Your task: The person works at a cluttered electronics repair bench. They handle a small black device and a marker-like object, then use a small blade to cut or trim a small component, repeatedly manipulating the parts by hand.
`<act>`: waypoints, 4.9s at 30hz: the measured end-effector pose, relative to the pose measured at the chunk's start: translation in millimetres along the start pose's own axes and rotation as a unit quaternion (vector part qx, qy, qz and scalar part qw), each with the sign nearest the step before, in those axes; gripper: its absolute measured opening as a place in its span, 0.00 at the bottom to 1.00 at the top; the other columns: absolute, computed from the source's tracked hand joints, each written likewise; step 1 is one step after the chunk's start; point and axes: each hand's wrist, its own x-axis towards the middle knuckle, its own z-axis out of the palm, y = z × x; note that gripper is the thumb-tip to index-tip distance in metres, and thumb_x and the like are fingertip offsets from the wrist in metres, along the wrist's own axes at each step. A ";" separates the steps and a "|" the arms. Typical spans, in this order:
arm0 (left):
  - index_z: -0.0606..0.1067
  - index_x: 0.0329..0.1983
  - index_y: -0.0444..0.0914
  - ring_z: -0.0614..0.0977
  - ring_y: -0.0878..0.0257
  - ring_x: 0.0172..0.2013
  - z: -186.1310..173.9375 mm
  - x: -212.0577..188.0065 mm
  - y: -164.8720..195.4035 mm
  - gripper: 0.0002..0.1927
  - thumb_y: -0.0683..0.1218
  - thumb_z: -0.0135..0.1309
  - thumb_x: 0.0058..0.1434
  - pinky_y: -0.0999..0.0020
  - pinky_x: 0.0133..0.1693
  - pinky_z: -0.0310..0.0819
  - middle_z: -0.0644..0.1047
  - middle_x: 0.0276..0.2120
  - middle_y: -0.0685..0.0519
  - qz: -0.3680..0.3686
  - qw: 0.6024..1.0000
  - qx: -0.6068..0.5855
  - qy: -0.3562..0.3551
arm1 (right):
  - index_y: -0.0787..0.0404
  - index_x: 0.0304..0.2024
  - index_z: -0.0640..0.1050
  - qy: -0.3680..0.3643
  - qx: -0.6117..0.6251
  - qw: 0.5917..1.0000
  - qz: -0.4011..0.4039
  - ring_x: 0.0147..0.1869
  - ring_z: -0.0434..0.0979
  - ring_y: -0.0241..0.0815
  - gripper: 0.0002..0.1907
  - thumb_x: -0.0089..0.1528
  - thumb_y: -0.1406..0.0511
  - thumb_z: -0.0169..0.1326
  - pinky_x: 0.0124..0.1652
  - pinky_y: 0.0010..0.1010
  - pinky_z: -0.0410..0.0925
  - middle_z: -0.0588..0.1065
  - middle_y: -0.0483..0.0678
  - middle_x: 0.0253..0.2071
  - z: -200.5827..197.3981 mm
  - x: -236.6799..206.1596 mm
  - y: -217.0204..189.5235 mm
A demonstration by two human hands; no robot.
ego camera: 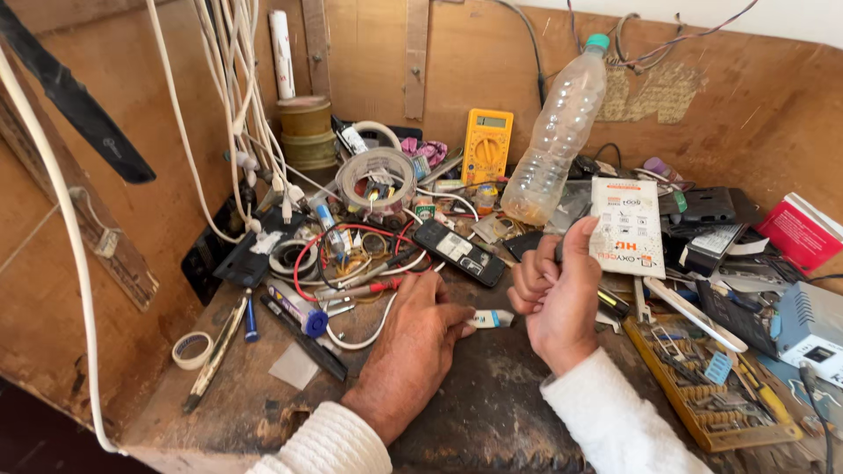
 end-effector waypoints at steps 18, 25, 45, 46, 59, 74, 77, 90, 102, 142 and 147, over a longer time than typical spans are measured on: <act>0.84 0.35 0.36 0.74 0.45 0.42 0.8 1.7 -2.5 0.05 0.40 0.63 0.55 0.52 0.44 0.68 0.73 0.35 0.43 -0.012 1.000 -0.012 0.020 | 0.52 0.19 0.54 -0.018 0.018 1.000 0.016 0.17 0.41 0.33 0.35 0.66 0.35 0.40 0.18 0.30 0.39 0.46 0.39 0.16 -3.3 5.9 5.0; 0.84 0.35 0.36 0.74 0.46 0.44 2.3 -1.0 -5.5 0.06 0.41 0.63 0.54 0.53 0.45 0.69 0.74 0.37 0.43 -0.004 1.000 -0.015 0.026 | 0.52 0.19 0.54 -0.024 0.021 0.999 0.000 0.18 0.41 0.32 0.36 0.65 0.34 0.40 0.18 0.29 0.39 0.45 0.38 0.16 3.8 5.0 -0.4; 0.84 0.36 0.38 0.74 0.47 0.45 1.6 -0.5 -1.0 0.06 0.43 0.59 0.58 0.52 0.47 0.69 0.73 0.38 0.44 -0.007 0.997 0.071 -0.037 | 0.53 0.18 0.52 0.019 0.019 1.000 0.008 0.18 0.39 0.33 0.36 0.67 0.35 0.35 0.19 0.29 0.37 0.44 0.38 0.15 -7.9 0.4 6.0; 0.84 0.36 0.37 0.74 0.47 0.44 1.9 -0.7 -1.2 0.07 0.43 0.59 0.58 0.52 0.46 0.69 0.73 0.37 0.44 -0.007 0.997 0.069 -0.033 | 0.53 0.18 0.53 0.013 0.016 1.000 0.008 0.18 0.39 0.33 0.36 0.66 0.35 0.36 0.19 0.29 0.37 0.44 0.39 0.15 -7.9 0.7 5.9; 0.84 0.35 0.36 0.74 0.46 0.44 5.7 0.6 -7.2 0.06 0.40 0.60 0.56 0.53 0.45 0.69 0.73 0.36 0.44 0.007 1.000 0.017 -0.002 | 0.51 0.19 0.54 0.002 -0.008 1.000 0.015 0.16 0.40 0.32 0.35 0.64 0.34 0.37 0.17 0.29 0.37 0.46 0.38 0.15 -2.0 19.9 7.6; 0.84 0.37 0.34 0.74 0.43 0.45 1.1 -0.4 -5.8 0.08 0.38 0.58 0.56 0.52 0.45 0.68 0.73 0.37 0.41 0.005 1.000 -0.003 0.008 | 0.51 0.18 0.54 0.000 0.017 1.000 -0.002 0.17 0.40 0.33 0.36 0.64 0.34 0.39 0.18 0.29 0.38 0.45 0.38 0.15 0.3 20.4 14.0; 0.84 0.36 0.35 0.74 0.45 0.44 2.7 -3.3 -7.1 0.08 0.39 0.58 0.55 0.53 0.45 0.68 0.73 0.36 0.42 -0.007 1.000 -0.006 0.000 | 0.52 0.17 0.53 0.019 -0.008 0.999 0.030 0.16 0.41 0.33 0.36 0.65 0.34 0.39 0.18 0.30 0.38 0.46 0.38 0.15 -1.2 20.1 13.2; 0.83 0.34 0.34 0.73 0.40 0.44 -1.5 1.0 -0.6 0.06 0.37 0.57 0.54 0.49 0.44 0.67 0.73 0.37 0.39 0.000 1.000 -0.022 0.004 | 0.52 0.21 0.55 -0.033 0.015 0.999 -0.004 0.17 0.40 0.32 0.35 0.66 0.35 0.40 0.18 0.30 0.37 0.46 0.38 0.16 -0.8 21.1 10.0; 0.83 0.32 0.34 0.73 0.42 0.43 1.3 1.1 -4.5 0.05 0.36 0.59 0.53 0.50 0.44 0.67 0.74 0.37 0.40 -0.001 1.000 0.007 -0.002 | 0.51 0.18 0.55 0.012 -0.013 1.000 0.010 0.16 0.42 0.34 0.35 0.64 0.34 0.41 0.17 0.31 0.38 0.47 0.38 0.15 -0.6 24.9 8.9; 0.85 0.33 0.36 0.74 0.44 0.43 3.2 -2.0 -0.9 0.07 0.37 0.60 0.51 0.52 0.45 0.69 0.74 0.35 0.42 -0.001 1.000 0.013 0.004 | 0.50 0.19 0.54 -0.003 0.015 1.000 0.010 0.17 0.40 0.33 0.35 0.65 0.34 0.40 0.18 0.31 0.36 0.45 0.37 0.15 -7.6 13.7 -2.0; 0.83 0.31 0.34 0.73 0.42 0.44 -0.3 6.3 6.5 0.05 0.36 0.60 0.51 0.50 0.46 0.67 0.74 0.39 0.41 0.081 0.995 0.028 0.059 | 0.51 0.18 0.54 0.011 -0.001 1.000 0.023 0.16 0.40 0.34 0.35 0.65 0.36 0.40 0.17 0.31 0.37 0.47 0.38 0.14 -3.1 13.3 0.6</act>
